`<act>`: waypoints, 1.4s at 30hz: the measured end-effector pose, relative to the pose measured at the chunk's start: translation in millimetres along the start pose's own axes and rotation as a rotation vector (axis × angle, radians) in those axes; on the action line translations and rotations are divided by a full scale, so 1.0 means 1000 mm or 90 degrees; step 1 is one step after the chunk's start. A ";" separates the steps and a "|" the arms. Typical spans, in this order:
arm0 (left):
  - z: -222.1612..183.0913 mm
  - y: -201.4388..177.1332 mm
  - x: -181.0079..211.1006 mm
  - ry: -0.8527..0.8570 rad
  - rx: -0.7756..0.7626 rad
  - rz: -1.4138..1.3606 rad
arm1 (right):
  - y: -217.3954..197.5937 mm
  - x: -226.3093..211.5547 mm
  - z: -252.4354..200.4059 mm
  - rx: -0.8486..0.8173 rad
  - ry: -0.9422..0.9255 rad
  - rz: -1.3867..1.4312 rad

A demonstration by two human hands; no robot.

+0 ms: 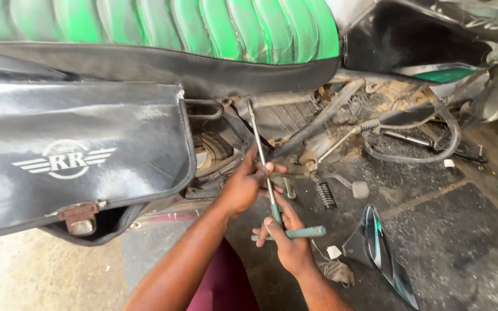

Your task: Removing the side panel and air filter housing from a motorcycle to access and inspect the air filter.

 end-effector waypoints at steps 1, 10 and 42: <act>0.003 -0.002 -0.006 0.002 0.002 0.001 | 0.003 -0.002 0.002 -0.002 -0.002 0.000; 0.011 -0.025 -0.015 0.007 0.051 -0.041 | 0.020 0.002 0.016 0.011 0.033 0.061; -0.021 -0.025 -0.029 -0.093 -0.187 -0.118 | 0.020 -0.013 -0.054 0.253 -0.062 -0.005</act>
Point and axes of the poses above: each hand's wrist, its own z-axis towards the middle knuckle, its own y-axis out of the palm, x = y × z, the point moved 2 cm from there along z, towards the middle knuckle, and after that the axes turned 14 degrees about z, right-handed, at the moved point
